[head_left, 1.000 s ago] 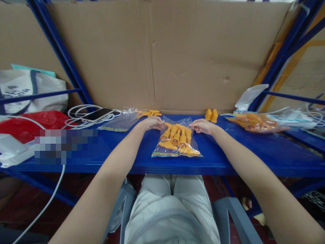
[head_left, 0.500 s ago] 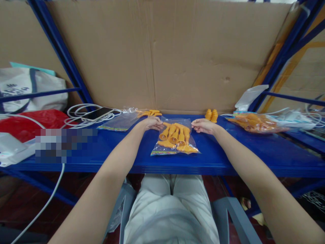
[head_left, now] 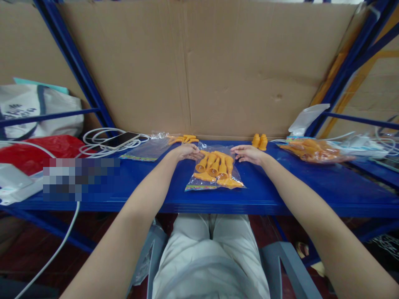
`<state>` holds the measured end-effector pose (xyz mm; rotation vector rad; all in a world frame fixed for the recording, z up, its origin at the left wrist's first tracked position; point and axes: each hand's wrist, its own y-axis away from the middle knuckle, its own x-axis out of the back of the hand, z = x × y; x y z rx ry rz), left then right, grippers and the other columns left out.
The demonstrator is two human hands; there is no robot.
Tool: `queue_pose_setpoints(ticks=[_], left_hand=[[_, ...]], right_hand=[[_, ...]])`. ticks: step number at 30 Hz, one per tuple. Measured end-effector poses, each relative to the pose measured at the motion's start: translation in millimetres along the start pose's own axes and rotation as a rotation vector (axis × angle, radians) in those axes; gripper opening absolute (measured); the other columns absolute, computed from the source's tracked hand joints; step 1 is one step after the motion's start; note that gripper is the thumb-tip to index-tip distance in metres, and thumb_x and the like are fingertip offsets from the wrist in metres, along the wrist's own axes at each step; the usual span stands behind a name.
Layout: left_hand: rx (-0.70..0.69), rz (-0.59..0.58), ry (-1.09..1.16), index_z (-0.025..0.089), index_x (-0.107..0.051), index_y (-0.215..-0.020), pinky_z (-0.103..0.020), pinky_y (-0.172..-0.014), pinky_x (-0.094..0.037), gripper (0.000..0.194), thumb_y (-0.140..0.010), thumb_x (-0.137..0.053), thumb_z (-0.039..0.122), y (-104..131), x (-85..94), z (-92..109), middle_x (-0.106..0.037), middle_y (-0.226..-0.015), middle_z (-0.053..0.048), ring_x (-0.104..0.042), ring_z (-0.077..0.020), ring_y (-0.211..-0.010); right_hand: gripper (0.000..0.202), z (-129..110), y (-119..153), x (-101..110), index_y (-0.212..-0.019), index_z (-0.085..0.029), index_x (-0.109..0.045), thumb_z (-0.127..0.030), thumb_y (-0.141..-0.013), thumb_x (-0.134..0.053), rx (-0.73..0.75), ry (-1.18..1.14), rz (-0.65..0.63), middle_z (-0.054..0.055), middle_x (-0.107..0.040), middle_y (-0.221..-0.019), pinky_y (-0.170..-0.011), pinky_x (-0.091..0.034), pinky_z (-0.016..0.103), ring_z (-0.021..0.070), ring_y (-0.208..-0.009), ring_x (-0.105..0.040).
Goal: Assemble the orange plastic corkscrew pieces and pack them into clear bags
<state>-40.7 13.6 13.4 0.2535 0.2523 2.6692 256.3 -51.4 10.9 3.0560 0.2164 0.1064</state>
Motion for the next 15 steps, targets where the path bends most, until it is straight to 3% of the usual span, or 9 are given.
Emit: queue_pose_setpoints(ticks=[4, 15], left_hand=[[-0.008, -0.010, 0.001, 0.016, -0.054, -0.073, -0.029, -0.075, -0.059, 0.023, -0.074, -0.074, 0.003, 1.2, -0.8, 0.7, -0.077, -0.078, -0.009, -0.074, -0.0180, -0.074], [0.001, 0.034, -0.032, 0.016, -0.055, -0.075, -0.033, -0.083, -0.058, 0.020, -0.078, -0.069, 0.002, 3.8, -3.8, 2.4, -0.077, -0.084, -0.011, -0.075, -0.0187, -0.080]], right_hand=[[0.021, 1.9, -2.8, 1.1, -0.095, -0.019, -0.066, -0.002, -0.083, -0.064, -0.016, -0.031, 0.024, 0.004, -0.074, -0.089, -0.057, -0.055, 0.022, 0.0096, -0.060, -0.062], [0.020, 1.2, -3.6, -2.4, -0.091, -0.019, -0.058, -0.002, -0.083, -0.066, -0.037, -0.049, 0.074, 0.003, -0.073, -0.077, -0.053, -0.054, 0.022, 0.0095, -0.053, -0.060]])
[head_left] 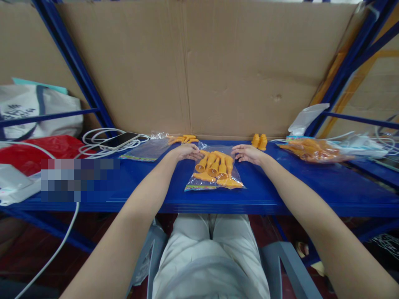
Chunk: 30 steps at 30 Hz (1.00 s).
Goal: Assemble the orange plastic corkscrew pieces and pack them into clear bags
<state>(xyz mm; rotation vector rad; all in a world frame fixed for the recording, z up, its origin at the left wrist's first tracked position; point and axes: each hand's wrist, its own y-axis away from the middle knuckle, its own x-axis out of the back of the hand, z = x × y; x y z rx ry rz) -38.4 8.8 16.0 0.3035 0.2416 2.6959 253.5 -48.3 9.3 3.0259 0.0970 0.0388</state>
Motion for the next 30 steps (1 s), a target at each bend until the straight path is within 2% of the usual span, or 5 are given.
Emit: queue_pose_setpoints(ticks=[5, 11, 21, 30], left_hand=[[0.011, 0.002, 0.022, 0.016, -0.053, -0.077, -0.033, -0.084, -0.058, 0.023, -0.077, -0.074, 0.005, -0.7, 0.8, 0.8, -0.077, -0.085, -0.010, -0.075, -0.0182, -0.079], [0.012, 0.023, 0.064, 0.016, -0.052, -0.080, -0.034, -0.088, -0.058, 0.022, -0.080, -0.071, 0.005, -1.0, 1.9, 2.3, -0.078, -0.093, -0.013, -0.076, -0.0187, -0.082], [0.043, -0.012, 0.103, 0.016, -0.049, -0.078, -0.033, -0.084, -0.060, 0.023, -0.082, -0.065, 0.001, -4.3, 4.9, 1.0, -0.077, -0.087, -0.010, -0.076, -0.0171, -0.077], [-0.028, 0.062, 0.188, 0.014, -0.057, -0.079, -0.038, -0.093, -0.058, 0.019, -0.078, -0.072, 0.001, -5.8, -0.6, -1.1, -0.075, -0.075, -0.007, -0.076, -0.0183, -0.076]], right_hand=[[0.026, -0.9, 2.4, -5.6, -0.091, -0.020, -0.053, -0.002, -0.081, -0.069, 0.009, -0.041, 0.054, 0.003, -0.074, -0.076, -0.053, -0.054, 0.023, 0.0112, -0.052, -0.061], [0.012, -4.0, 7.3, -10.6, -0.082, -0.016, -0.061, -0.006, -0.087, -0.067, -0.024, 0.010, 0.020, 0.005, -0.073, -0.069, -0.051, -0.053, 0.019, 0.0089, -0.050, -0.060], [0.026, -10.6, 14.3, -19.2, -0.068, -0.014, -0.055, 0.003, -0.087, -0.055, -0.044, 0.110, 0.133, 0.002, -0.062, -0.050, -0.043, -0.047, 0.019, 0.0085, -0.040, -0.053], [0.023, -8.4, 12.0, -19.5, -0.072, -0.015, -0.054, 0.000, -0.090, -0.053, -0.049, 0.074, 0.117, 0.004, -0.068, -0.057, -0.043, -0.047, 0.019, 0.0095, -0.041, -0.058]])
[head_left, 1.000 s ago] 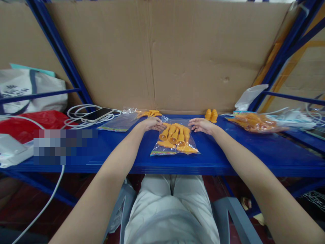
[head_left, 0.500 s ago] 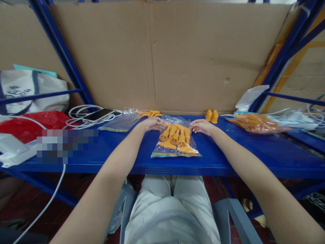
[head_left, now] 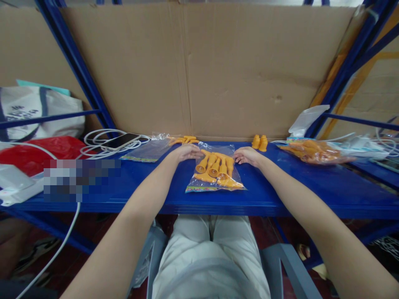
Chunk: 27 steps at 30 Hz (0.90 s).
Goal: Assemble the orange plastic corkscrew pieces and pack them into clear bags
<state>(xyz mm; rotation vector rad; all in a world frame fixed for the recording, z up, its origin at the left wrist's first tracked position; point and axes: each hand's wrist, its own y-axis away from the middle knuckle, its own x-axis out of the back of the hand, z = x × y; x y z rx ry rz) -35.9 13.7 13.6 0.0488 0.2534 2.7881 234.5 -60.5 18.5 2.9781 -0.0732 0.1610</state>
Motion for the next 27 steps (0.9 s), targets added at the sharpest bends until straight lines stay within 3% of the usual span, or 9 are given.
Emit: queue_pose_setpoints(ticks=[8, 15, 27], left_hand=[[-0.030, 0.004, 0.010, 0.013, -0.065, -0.081, -0.035, -0.091, -0.059, 0.016, -0.076, -0.080, 0.011, -0.7, -8.9, -2.2, -0.077, -0.077, -0.007, -0.075, -0.0158, -0.071], [-0.039, 0.012, -0.024, 0.013, -0.061, -0.073, -0.040, -0.090, -0.060, 0.020, -0.074, -0.079, 0.005, -3.3, -7.4, -1.8, -0.073, -0.069, -0.004, -0.075, -0.0169, -0.069], [-0.123, 0.030, -0.019, 0.013, -0.057, -0.065, -0.043, -0.090, -0.061, 0.026, -0.067, -0.079, -0.002, -3.1, -3.4, -3.8, -0.070, -0.070, -0.001, -0.073, -0.0160, -0.071]], right_hand=[[0.015, 2.2, -5.0, 1.7, -0.076, -0.011, -0.062, -0.014, -0.090, -0.068, -0.007, 0.013, -0.065, 0.005, -0.067, -0.058, -0.039, -0.043, 0.015, 0.0065, -0.040, -0.052], [0.030, 3.6, -5.6, 1.9, -0.061, -0.013, -0.057, -0.003, -0.089, -0.063, 0.027, 0.053, -0.100, 0.000, -0.058, -0.048, -0.035, -0.036, 0.012, 0.0039, -0.037, -0.044], [0.024, 9.5, -6.2, 5.7, -0.068, -0.015, -0.060, 0.000, -0.085, -0.064, 0.086, -0.001, -0.066, -0.002, -0.061, -0.051, -0.042, -0.045, 0.014, 0.0051, -0.041, -0.050]])
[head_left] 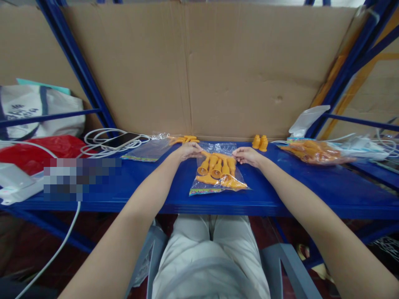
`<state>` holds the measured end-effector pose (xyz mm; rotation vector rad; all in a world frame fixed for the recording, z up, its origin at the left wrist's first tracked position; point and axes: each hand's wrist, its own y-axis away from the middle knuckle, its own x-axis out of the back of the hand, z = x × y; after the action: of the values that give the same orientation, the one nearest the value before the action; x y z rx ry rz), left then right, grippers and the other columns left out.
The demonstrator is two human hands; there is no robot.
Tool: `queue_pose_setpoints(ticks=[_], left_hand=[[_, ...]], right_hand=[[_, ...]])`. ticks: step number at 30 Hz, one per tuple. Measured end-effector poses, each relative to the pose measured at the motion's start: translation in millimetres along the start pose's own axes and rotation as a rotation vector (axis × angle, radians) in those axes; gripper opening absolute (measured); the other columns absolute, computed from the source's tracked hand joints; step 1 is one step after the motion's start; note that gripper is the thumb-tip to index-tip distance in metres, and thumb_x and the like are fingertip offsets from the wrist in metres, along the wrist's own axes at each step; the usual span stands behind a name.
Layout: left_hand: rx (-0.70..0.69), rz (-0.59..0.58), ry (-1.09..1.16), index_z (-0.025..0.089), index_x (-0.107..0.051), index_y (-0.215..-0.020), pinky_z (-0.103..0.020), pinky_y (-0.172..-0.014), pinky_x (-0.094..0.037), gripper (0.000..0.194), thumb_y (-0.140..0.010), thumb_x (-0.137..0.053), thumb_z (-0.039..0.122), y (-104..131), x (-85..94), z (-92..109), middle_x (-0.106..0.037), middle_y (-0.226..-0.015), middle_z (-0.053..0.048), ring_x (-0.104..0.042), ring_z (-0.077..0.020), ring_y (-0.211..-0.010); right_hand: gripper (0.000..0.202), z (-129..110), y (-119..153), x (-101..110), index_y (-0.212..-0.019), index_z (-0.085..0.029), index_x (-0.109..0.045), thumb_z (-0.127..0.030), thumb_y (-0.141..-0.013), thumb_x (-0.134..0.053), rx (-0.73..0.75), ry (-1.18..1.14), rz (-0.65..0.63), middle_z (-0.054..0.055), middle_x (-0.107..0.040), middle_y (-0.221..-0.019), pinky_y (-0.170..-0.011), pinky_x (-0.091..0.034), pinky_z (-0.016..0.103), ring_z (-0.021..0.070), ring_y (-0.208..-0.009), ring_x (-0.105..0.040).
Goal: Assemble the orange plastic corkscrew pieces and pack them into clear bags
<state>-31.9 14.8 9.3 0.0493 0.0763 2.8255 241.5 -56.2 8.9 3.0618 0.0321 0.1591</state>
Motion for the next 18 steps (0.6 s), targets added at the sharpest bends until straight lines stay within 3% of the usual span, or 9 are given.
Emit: queue_pose_setpoints(ticks=[5, 8, 12, 18], left_hand=[[-0.016, -0.025, 0.018, 0.012, -0.062, -0.067, -0.044, -0.095, -0.058, 0.022, -0.067, -0.080, -0.002, -0.1, 2.6, -1.1, -0.071, -0.069, -0.001, -0.073, -0.0146, -0.071], [-0.040, -0.030, 0.015, 0.013, -0.069, -0.074, -0.041, -0.098, -0.057, 0.018, -0.067, -0.080, -0.001, -0.3, 3.6, -1.6, -0.075, -0.079, -0.003, -0.075, -0.0162, -0.082], [-0.051, -0.011, -0.011, 0.012, -0.068, -0.068, -0.039, -0.100, -0.055, 0.017, -0.067, -0.078, -0.001, -0.5, 2.7, -1.8, -0.077, -0.090, -0.008, -0.074, -0.0215, -0.098], [-0.089, 0.034, -0.068, 0.012, -0.066, -0.066, -0.041, -0.100, -0.055, 0.020, -0.063, -0.078, -0.003, -1.9, -3.1, -3.3, -0.077, -0.085, -0.008, -0.074, -0.0220, -0.097]], right_hand=[[0.018, -0.4, -1.0, 1.0, -0.076, -0.014, -0.067, 0.003, -0.081, -0.066, 0.000, -0.029, -0.008, -0.001, -0.065, -0.054, -0.041, -0.045, 0.015, 0.0054, -0.040, -0.051], [0.018, -1.5, -0.6, 0.7, -0.077, -0.013, -0.069, 0.004, -0.080, -0.066, -0.004, -0.034, -0.008, 0.000, -0.066, -0.055, -0.039, -0.045, 0.014, 0.0047, -0.038, -0.051], [0.018, -1.8, -0.5, 0.1, -0.071, -0.013, -0.068, 0.004, -0.077, -0.070, 0.000, -0.032, -0.002, 0.001, -0.066, -0.053, -0.037, -0.046, 0.014, 0.0047, -0.037, -0.051], [0.022, 0.8, -3.9, 0.2, -0.065, -0.015, -0.062, 0.003, -0.076, -0.068, 0.026, -0.008, 0.023, -0.002, -0.059, -0.046, -0.038, -0.046, 0.014, 0.0052, -0.035, -0.050]])
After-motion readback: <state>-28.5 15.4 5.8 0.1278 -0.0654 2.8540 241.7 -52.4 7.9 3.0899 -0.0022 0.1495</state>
